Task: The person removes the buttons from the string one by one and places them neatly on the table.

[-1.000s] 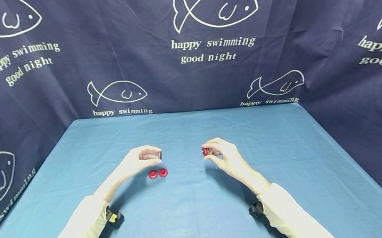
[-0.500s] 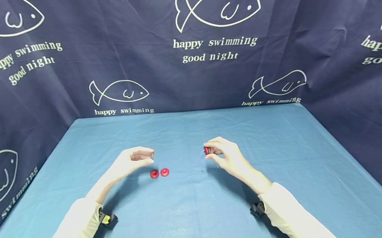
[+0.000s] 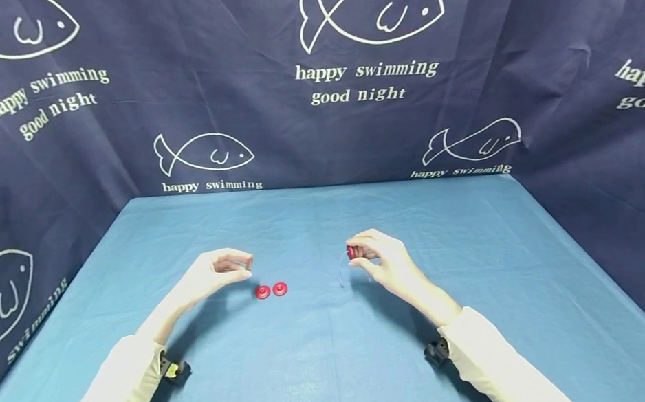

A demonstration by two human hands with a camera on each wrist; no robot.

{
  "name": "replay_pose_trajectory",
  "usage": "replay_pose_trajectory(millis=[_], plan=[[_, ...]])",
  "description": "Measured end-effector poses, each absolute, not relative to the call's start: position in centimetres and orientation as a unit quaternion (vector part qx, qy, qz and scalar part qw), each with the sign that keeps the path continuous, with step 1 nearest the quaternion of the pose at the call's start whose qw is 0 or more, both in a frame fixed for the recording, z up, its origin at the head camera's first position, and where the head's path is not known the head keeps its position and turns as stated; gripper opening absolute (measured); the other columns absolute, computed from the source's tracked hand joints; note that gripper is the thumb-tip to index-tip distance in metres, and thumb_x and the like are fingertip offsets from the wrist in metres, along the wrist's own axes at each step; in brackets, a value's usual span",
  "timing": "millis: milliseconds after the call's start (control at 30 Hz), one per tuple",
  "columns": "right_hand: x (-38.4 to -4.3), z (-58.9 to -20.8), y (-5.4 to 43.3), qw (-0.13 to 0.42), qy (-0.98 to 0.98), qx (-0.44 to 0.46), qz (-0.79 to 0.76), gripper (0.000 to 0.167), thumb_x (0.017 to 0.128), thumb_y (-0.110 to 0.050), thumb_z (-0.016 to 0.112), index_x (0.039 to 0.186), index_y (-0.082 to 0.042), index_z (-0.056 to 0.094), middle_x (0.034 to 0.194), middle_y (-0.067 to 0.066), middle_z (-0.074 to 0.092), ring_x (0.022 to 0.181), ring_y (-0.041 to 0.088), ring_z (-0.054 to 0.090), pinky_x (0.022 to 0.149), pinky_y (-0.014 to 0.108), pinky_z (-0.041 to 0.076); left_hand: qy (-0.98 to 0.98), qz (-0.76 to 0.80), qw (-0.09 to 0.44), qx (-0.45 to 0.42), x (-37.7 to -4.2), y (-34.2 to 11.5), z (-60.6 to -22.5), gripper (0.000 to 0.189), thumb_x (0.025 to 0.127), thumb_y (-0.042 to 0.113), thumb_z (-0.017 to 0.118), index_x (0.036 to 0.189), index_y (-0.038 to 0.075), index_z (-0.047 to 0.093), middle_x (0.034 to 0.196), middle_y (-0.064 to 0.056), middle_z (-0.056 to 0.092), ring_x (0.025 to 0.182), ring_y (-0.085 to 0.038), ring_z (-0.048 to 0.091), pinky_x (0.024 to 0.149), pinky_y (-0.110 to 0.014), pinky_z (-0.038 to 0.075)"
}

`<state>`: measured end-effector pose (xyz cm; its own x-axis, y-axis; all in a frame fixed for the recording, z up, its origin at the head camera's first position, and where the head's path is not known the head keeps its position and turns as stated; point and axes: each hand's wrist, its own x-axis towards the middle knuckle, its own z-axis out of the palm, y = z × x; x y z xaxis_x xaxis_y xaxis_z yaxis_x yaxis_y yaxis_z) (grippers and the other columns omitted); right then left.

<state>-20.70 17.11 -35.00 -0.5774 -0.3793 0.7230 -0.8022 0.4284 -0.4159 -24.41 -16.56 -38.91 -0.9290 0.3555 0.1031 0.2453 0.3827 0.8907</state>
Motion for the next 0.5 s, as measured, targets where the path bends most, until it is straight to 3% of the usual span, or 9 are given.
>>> replay_pose_trajectory(millis=[267, 500], plan=[[-20.71, -35.02, 17.38, 0.270, -0.800, 0.369, 0.389, 0.035, 0.060, 0.020, 0.075, 0.093, 0.013, 0.065, 0.085, 0.022, 0.065, 0.067, 0.030, 0.062, 0.062, 0.035, 0.055, 0.844, 0.499, 0.069, 0.185, -24.21, -16.52, -38.71, 0.039, 0.079, 0.016, 0.075, 0.113, 0.001, 0.064, 0.100, -0.013, 0.071, 0.084, -0.012, 0.067, 0.080, -0.025, 0.048], [-20.58, -34.84, 17.52, 0.266, -0.799, 0.368, 0.395, 0.035, 0.061, 0.020, 0.075, 0.094, 0.011, 0.065, 0.086, 0.022, 0.065, 0.067, 0.031, 0.062, 0.062, 0.036, 0.055, 0.877, 0.437, 0.063, 0.189, -24.23, -16.63, -38.73, 0.030, 0.077, 0.017, 0.076, 0.104, 0.005, 0.068, 0.091, -0.008, 0.072, 0.077, -0.011, 0.066, 0.074, -0.026, 0.048]])
